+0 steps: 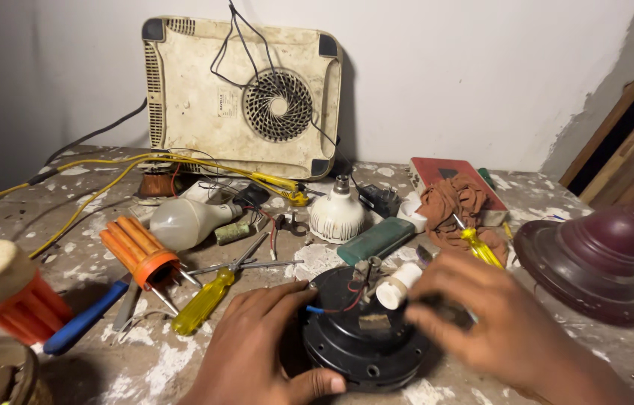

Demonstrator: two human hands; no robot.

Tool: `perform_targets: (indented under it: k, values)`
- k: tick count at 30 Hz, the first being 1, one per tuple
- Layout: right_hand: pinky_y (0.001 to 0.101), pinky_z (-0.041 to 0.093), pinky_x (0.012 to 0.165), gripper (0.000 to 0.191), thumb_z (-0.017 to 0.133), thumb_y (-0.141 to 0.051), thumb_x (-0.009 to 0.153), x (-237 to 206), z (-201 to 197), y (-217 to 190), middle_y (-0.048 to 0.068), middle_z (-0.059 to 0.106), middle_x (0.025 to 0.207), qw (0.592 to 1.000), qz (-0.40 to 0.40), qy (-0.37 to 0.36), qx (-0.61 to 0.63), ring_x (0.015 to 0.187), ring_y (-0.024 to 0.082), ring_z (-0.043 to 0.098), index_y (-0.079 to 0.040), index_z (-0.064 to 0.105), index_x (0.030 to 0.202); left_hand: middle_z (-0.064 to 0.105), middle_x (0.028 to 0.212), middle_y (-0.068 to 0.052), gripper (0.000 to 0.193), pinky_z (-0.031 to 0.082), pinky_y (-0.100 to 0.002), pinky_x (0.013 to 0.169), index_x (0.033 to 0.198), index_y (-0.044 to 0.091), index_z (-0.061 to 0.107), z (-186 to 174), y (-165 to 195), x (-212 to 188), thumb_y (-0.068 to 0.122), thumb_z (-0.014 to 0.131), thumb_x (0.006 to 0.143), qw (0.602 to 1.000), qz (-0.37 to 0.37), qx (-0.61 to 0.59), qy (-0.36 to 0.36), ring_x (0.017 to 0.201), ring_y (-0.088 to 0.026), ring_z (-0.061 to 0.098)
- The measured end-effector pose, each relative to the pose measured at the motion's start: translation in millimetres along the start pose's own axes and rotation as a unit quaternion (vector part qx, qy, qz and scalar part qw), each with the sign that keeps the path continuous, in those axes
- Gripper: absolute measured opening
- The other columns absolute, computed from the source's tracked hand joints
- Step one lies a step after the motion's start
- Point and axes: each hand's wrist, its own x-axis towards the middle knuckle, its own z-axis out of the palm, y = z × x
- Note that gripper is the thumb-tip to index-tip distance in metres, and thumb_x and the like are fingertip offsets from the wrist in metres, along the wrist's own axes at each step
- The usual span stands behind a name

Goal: The person uses a yellow-handled screwdriver to tighten screws on a black circular electrical component with exposed wiring. They repeatedly adjust the wires and reposition the component on the workbench while continuing to tighten fasteners.

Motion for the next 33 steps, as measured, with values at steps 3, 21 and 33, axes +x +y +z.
perform_targets:
  k: [3, 21, 33]
  values:
    - [0.0368, 0.053, 0.089, 0.029, 0.077, -0.04, 0.091, -8.3, -1.9, -19.0, 0.005, 0.064, 0.108, 0.995, -0.097, -0.034, -0.02, 0.107, 0.021, 0.066, -0.013, 0.067, 0.096, 0.062, 0.135, -0.02, 0.106, 0.038, -0.052, 0.106, 0.129, 0.0, 0.065, 3.5, -1.7, -3.9, 0.079, 0.081, 0.06, 1.0, -0.013, -0.013, 0.001, 0.128, -0.04, 0.055]
    - [0.0301, 0.058, 0.074, 0.031, 0.079, -0.039, 0.087, -4.3, -57.1, 5.9, -0.005, 0.067, 0.102, 0.943, 0.273, -0.171, -0.088, 0.086, 0.014, 0.06, -0.021, 0.076, 0.112, 0.057, 0.144, -0.015, 0.1, 0.034, -0.05, 0.107, 0.135, 0.008, 0.064, 11.0, -10.8, -1.1, 0.065, 0.089, 0.057, 0.999, -0.029, -0.017, -0.034, 0.137, -0.038, 0.049]
    - [0.034, 0.059, 0.076, 0.023, 0.077, -0.021, 0.081, -19.7, -44.9, 86.2, 0.007, 0.08, 0.086, 0.949, 0.301, -0.088, -0.013, 0.081, 0.017, 0.077, -0.007, 0.076, 0.1, 0.051, 0.149, -0.025, 0.106, 0.03, -0.053, 0.115, 0.134, -0.005, 0.055, 8.4, 6.2, -2.7, 0.079, 0.073, 0.071, 0.998, 0.05, -0.043, -0.02, 0.144, -0.042, 0.042]
